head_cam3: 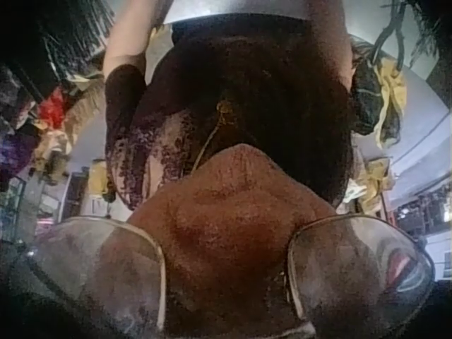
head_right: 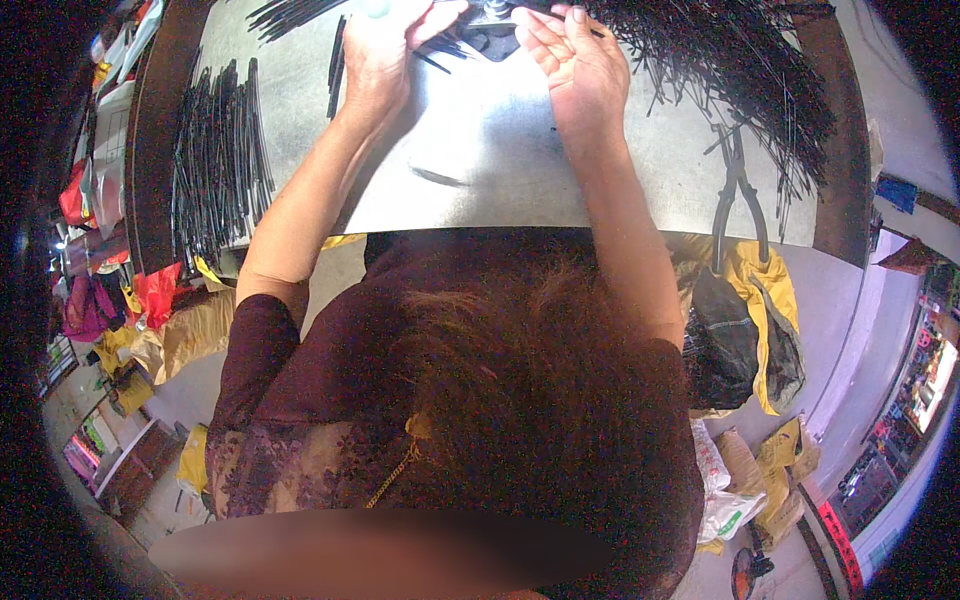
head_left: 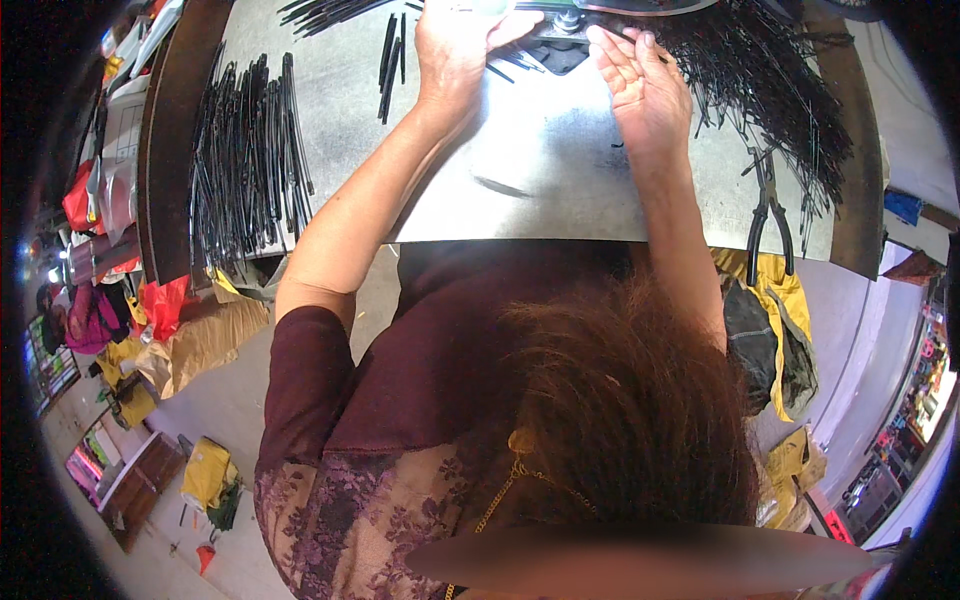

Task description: The person assembles bundles of black rods using an assembly machine and pliers.

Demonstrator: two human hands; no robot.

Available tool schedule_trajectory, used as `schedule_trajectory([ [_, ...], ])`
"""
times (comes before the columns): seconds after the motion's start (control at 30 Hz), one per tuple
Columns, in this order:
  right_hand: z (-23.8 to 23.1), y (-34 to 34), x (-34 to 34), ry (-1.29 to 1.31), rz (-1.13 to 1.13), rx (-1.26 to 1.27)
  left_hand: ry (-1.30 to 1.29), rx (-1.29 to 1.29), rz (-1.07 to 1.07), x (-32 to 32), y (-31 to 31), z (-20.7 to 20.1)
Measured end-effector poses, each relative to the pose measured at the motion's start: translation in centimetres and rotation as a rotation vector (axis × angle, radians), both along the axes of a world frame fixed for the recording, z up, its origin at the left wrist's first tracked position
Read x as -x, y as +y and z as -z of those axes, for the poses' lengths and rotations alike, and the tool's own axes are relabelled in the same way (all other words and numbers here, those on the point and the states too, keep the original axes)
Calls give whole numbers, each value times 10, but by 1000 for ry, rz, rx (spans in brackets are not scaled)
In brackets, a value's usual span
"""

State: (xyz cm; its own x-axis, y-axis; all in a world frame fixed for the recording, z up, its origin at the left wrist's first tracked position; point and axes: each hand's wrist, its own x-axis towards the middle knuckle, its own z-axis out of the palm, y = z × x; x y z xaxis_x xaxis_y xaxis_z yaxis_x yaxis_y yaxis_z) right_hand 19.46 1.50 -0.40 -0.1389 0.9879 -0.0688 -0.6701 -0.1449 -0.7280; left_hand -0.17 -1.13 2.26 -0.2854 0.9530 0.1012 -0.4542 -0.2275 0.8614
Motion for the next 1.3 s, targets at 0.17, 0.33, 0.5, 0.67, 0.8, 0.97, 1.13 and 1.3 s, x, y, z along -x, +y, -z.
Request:
schedule_trajectory([
  [0.17, -10, -9, 7, -141, 54, -68, 112, -55, -39, -2, -2, -4],
  [0.33, -7, -13, 14, -176, 124, -121, -54, 88, -95, -17, -6, -14],
  [0.5, -8, -10, 14, -140, 107, -143, -122, 35, 3, -10, -1, 20],
  [0.67, -18, -18, 11, -229, 119, -118, -124, 84, -35, -13, 2, 5],
  [0.8, -14, -21, 11, -263, 120, -145, -176, 65, -64, -14, 4, 8],
  [0.97, -14, -19, 14, -247, 150, -152, -184, 97, -48, -18, 3, 8],
  [1.13, -16, -18, 12, -242, 154, -131, -184, 83, -23, -18, 2, 9],
  [1.3, -7, -9, 6, -220, 77, -87, -125, 19, 18, -14, 2, 9],
])
